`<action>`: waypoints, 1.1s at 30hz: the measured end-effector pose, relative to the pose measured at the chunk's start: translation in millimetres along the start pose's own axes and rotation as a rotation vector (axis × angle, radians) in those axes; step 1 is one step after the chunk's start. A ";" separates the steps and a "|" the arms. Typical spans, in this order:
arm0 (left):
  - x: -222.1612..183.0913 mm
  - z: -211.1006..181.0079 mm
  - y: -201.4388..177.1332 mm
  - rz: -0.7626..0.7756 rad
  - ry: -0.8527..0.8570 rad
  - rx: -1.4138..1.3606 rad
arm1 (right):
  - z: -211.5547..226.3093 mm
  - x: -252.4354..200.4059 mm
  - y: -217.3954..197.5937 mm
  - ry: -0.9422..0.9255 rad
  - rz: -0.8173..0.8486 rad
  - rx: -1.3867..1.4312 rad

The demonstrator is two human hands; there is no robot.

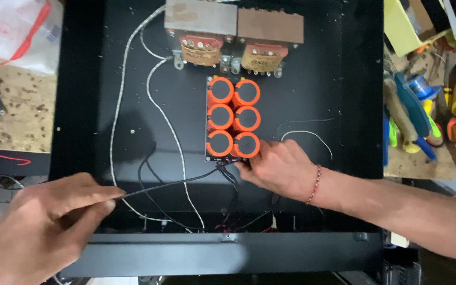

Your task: Wiring and assembling electronic components like capacitors and transformers inside a metal chassis using wire strippers and pliers.

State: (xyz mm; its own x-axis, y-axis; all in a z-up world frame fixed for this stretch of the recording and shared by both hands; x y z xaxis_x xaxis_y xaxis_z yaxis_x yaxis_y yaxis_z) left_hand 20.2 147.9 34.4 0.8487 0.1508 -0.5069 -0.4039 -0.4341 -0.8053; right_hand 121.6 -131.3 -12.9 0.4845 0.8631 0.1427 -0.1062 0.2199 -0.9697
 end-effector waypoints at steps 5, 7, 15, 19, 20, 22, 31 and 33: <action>-35.6 -14.4 -50.8 -0.314 0.091 0.085 | -10.1 0.9 5.0 0.058 0.026 0.030; -38.6 -10.8 -49.6 -0.314 0.073 0.071 | -9.3 0.1 6.0 0.054 0.066 0.027; 11.8 -32.8 -7.3 0.102 0.001 0.932 | -14.1 0.9 11.5 0.084 0.166 0.006; 35.1 -38.0 -12.5 0.058 -0.184 0.997 | -14.2 0.8 11.4 0.088 0.166 -0.013; 38.8 -42.7 -7.8 0.062 -0.168 1.029 | -15.1 0.9 12.0 0.094 0.171 -0.016; 46.5 -36.3 5.6 0.072 -0.157 1.062 | -11.7 5.6 4.6 0.095 0.175 -0.013; -20.5 -12.1 -67.1 0.163 -0.184 0.736 | -18.6 0.4 14.7 0.153 0.244 -0.015; -43.4 16.0 -74.2 0.019 -0.097 0.205 | -21.5 0.5 17.5 0.207 0.277 0.037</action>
State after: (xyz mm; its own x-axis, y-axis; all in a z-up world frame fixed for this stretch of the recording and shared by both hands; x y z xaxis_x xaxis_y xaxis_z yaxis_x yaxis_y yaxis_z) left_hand 7.8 187.8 111.3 0.8075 0.2329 -0.5419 -0.4889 -0.2499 -0.8358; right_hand 138.6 -136.7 -34.1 0.5985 0.7824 -0.1719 -0.2882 0.0101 -0.9575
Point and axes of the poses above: each hand's wrist, its own x-axis towards the middle knuckle, its own y-axis out of the palm, z = x × y, the point moved 10 cm from there along x, towards the middle knuckle, and after that the axes turned 9 degrees about x, right-handed, at the moved point
